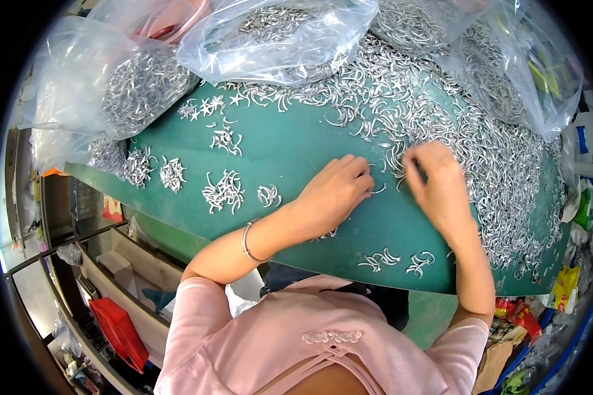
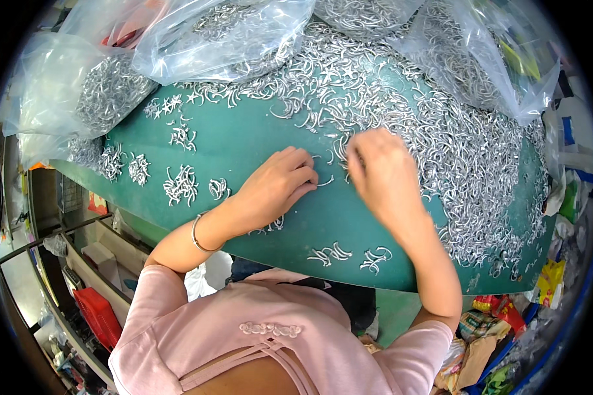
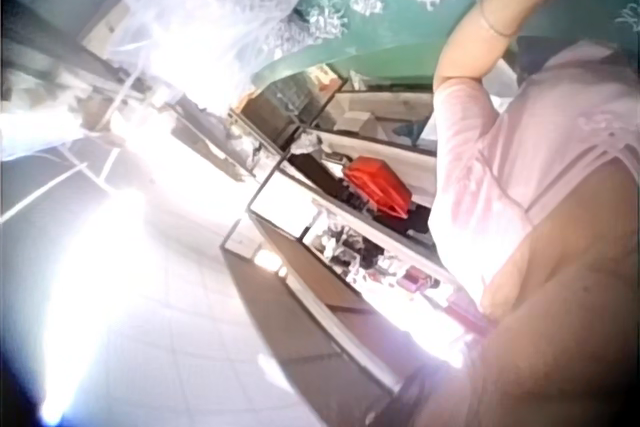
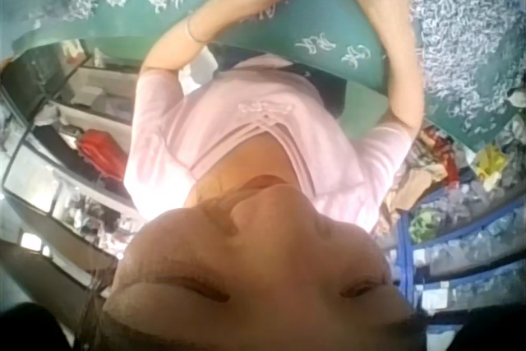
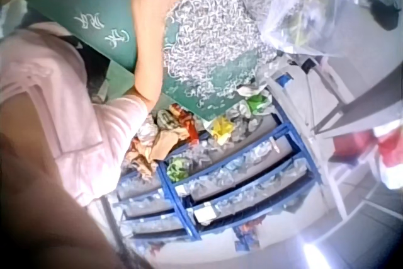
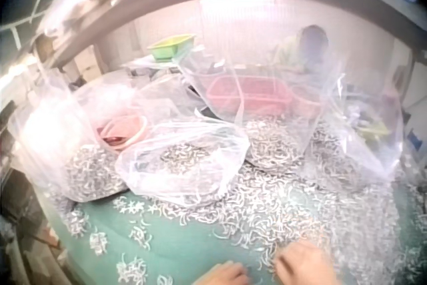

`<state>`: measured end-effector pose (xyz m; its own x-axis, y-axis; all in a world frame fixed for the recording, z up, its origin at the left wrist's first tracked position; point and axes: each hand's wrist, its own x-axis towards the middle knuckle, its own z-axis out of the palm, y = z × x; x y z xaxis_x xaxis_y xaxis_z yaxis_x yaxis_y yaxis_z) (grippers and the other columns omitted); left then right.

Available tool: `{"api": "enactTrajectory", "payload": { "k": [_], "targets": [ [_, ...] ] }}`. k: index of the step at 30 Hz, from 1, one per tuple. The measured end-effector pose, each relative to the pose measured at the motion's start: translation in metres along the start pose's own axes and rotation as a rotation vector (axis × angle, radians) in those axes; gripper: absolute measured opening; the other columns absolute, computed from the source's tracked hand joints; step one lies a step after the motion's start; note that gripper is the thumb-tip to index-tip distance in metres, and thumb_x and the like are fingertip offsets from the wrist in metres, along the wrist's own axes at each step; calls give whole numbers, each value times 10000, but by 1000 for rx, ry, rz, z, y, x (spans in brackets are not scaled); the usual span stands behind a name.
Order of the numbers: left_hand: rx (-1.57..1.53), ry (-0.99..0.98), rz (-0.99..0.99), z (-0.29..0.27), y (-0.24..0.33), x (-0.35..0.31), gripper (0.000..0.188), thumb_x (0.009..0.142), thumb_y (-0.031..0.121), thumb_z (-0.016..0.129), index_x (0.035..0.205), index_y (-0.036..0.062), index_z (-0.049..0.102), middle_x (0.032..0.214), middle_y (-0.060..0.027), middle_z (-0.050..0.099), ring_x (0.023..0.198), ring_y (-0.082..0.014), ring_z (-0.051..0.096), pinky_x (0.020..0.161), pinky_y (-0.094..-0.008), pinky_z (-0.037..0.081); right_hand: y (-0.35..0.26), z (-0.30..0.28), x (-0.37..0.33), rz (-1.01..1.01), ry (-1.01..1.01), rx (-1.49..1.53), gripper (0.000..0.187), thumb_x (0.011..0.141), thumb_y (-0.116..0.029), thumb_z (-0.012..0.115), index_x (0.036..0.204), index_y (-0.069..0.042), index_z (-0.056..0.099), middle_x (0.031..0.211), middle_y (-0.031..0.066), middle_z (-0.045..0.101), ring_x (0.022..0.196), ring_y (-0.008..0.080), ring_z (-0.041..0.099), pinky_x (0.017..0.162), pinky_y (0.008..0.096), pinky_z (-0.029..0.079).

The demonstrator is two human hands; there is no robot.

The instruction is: The person sorts small silver metal hardware pieces on a green workbench. They pick up individual items from a large pile, inspect them, and place them into small organized clusters. The person occasionally transfers sorted items into a clear plastic bag.

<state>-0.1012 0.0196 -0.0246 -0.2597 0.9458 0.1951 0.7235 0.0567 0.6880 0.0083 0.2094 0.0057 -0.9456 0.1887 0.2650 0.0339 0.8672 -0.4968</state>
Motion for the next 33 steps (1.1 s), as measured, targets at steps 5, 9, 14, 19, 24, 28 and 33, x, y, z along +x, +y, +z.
{"api": "enactTrajectory", "payload": {
  "k": [5, 9, 14, 19, 24, 28, 33],
  "targets": [
    [-112, -13, -4, -3, 5, 0, 222, 798, 66, 729, 985, 48, 610, 1033, -92, 558, 931, -300, 535, 826, -420, 445, -16, 2, -25, -51, -256, 111, 141, 782, -53, 717, 890, -16, 634, 880, 109, 610, 904, 311, 582, 792, 421, 469],
    [-30, 5, 24, -7, 16, 2, 259, 807, 89, 730, 1037, 62, 615, 1095, -91, 549, 969, -292, 535, 819, -406, 431, 4, -4, -10, 30, -76, 106, 240, 800, -80, 725, 1017, -9, 651, 1045, 126, 626, 1027, 331, 580, 902, 421, 461],
    [101, -93, 107, 2, 12, 0, 185, 835, 85, 698, 1008, 55, 641, 1090, -85, 552, 970, -265, 545, 800, -366, 414, 20, 7, 11, -18, 2, -83, 357, 820, -106, 725, 1157, -36, 631, 1289, 121, 565, 1249, 331, 493, 1054, 455, 378],
    [71, -100, 135, 3, 5, -5, 149, 843, 73, 685, 982, 37, 642, 1031, -83, 561, 931, -261, 564, 792, -374, 425, 15, -4, -16, -77, -162, -187, 321, 806, -101, 727, 1115, -70, 646, 1246, 78, 572, 1300, 296, 473, 1097, 505, 326],
    [39, -119, 124, 2, 9, -6, 144, 846, 83, 694, 966, 30, 634, 1009, -88, 561, 919, -263, 572, 783, -380, 435, 33, -31, -32, -16, -65, -256, 206, 791, -73, 724, 974, -71, 630, 1090, 61, 595, 1196, 260, 538, 1077, 500, 317],
    [29, -111, 135, 1, 10, -6, 150, 847, 94, 700, 964, 30, 630, 992, -85, 563, 901, -264, 572, 777, -379, 437, 39, -42, -32, 100, 50, -259, 180, 789, -37, 709, 949, -47, 625, 1066, 82, 604, 1068, 287, 565, 1004, 446, 367],
    [5, -148, 148, -1, 10, -5, 158, 848, 109, 704, 971, 38, 634, 978, -81, 568, 875, -268, 576, 773, -375, 445, 31, -22, -15, 116, 144, -137, 214, 817, -48, 709, 1022, -37, 649, 1104, 114, 611, 1065, 310, 560, 935, 404, 419]
  ]
}}
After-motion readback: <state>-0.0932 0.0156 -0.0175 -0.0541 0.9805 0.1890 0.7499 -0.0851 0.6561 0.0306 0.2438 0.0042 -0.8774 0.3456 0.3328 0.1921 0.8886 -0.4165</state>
